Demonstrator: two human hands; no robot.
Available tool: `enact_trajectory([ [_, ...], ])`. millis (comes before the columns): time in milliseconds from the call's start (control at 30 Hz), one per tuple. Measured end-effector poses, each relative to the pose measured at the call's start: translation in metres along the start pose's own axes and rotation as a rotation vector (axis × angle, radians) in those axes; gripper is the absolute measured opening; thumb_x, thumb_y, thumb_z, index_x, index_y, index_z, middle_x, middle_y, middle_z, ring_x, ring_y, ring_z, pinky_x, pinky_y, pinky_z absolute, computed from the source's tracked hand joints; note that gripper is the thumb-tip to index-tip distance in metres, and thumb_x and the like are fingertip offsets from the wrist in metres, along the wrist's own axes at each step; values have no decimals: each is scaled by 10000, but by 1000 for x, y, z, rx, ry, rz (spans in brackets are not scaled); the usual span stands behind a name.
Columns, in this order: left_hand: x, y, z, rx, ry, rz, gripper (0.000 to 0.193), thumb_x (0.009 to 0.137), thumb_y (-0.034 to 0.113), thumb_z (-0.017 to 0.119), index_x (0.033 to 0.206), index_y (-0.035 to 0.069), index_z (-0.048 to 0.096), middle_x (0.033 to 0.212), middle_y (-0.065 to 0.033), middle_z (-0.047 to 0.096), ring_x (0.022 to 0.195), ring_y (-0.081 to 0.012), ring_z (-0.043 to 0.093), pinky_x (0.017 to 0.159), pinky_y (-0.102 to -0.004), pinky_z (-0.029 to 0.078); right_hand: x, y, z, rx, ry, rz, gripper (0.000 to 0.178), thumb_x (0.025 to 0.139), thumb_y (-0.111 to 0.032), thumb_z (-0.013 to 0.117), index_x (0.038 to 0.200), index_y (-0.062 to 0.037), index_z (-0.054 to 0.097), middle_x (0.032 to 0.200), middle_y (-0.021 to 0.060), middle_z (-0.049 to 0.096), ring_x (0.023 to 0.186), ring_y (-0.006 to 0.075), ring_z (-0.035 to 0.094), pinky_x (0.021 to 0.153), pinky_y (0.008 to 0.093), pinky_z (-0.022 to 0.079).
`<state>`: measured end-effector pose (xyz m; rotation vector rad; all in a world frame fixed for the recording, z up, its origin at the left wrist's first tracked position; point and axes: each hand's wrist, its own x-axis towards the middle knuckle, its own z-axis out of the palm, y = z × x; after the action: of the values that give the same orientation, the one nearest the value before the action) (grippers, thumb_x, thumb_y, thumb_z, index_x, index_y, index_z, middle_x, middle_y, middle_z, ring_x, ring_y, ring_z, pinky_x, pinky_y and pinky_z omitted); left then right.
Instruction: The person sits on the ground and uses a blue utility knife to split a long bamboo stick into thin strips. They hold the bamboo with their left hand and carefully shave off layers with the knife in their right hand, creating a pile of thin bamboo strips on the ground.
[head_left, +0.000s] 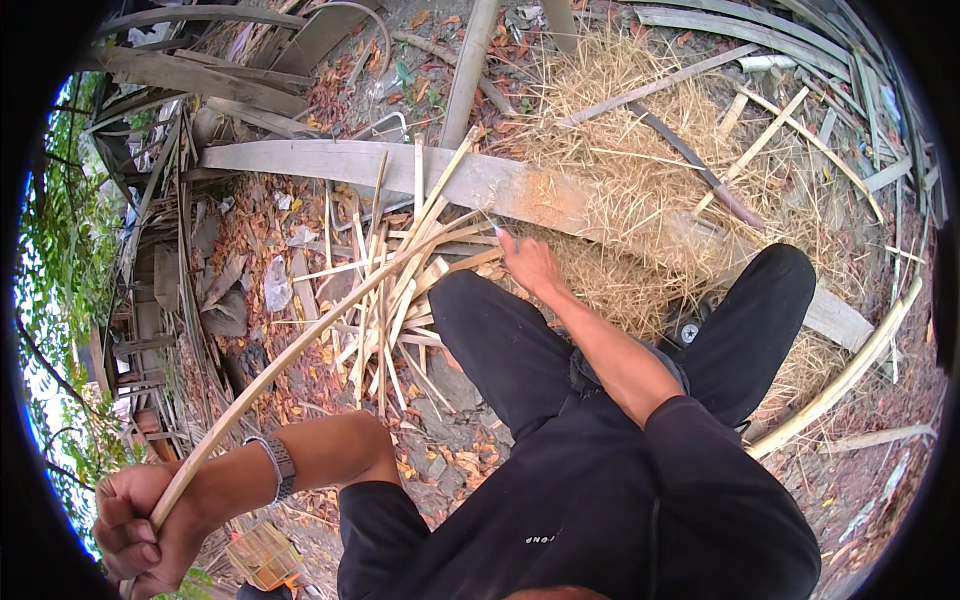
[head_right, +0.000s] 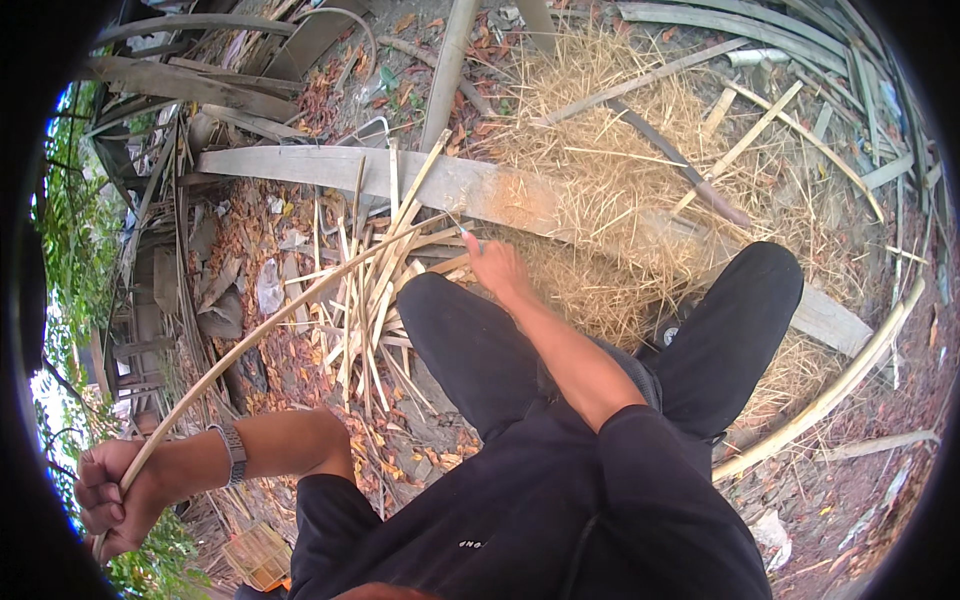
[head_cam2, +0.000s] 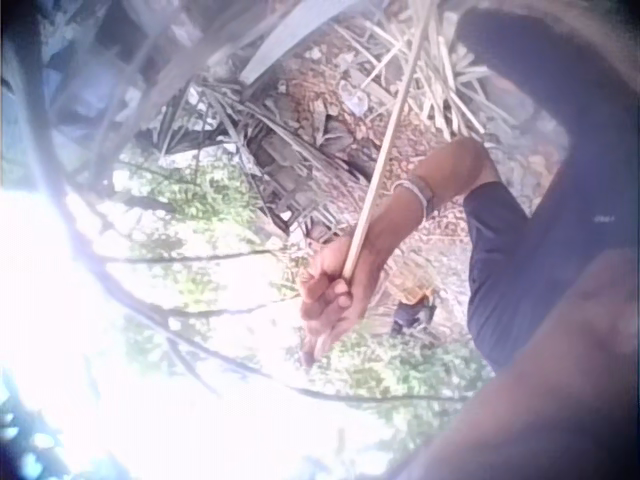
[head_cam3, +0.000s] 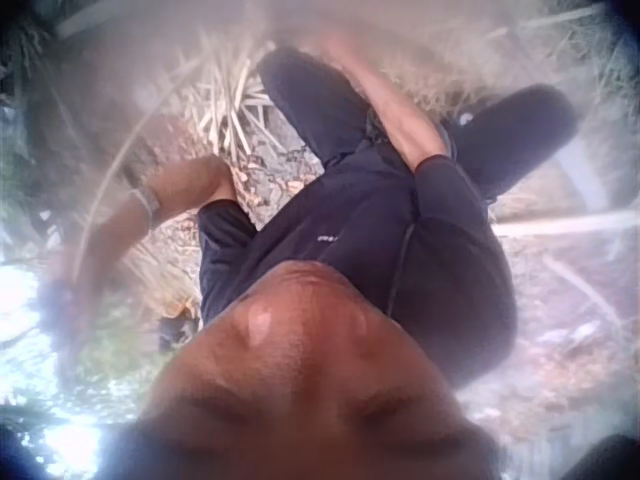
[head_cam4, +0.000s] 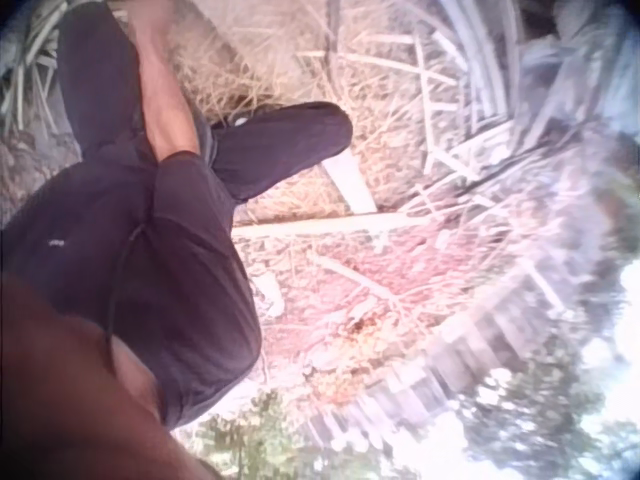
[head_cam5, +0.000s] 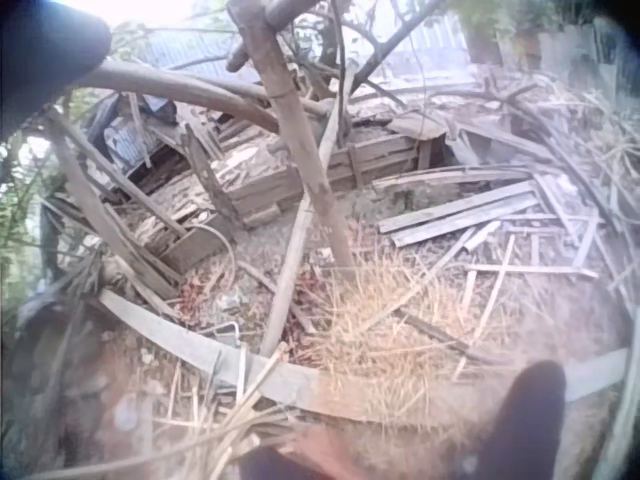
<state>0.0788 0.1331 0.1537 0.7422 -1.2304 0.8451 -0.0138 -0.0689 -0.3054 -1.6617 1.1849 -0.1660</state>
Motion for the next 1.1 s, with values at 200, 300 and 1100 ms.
enact_trajectory([
  [200, -1, -1, 2, -45, 29, -8, 456, 837, 303, 414, 432, 207, 228, 366, 89, 181, 323, -19, 231, 357, -165, 160, 11, 2, 10, -41, 47, 164, 769, 895, -602, 264, 931, 64, 649, 920, 303, 615, 926, 409, 601, 840, 490, 452],
  [300, -1, -1, -1, -81, 5, -8, 450, 830, 284, 415, 431, 200, 225, 363, 86, 183, 321, -17, 234, 348, -170, 162, 11, 3, -6, -29, -69, 181, 763, 894, -607, 254, 987, 43, 642, 1005, 297, 602, 994, 405, 577, 879, 481, 440],
  [1100, -9, 11, 19, -16, -65, -69, 458, 833, 279, 422, 424, 201, 232, 348, 91, 204, 331, -14, 237, 371, -163, 169, -1, 28, 2, -90, 16, -24, 756, 907, -566, 300, 723, 85, 639, 764, 329, 589, 761, 431, 603, 714, 491, 468],
])
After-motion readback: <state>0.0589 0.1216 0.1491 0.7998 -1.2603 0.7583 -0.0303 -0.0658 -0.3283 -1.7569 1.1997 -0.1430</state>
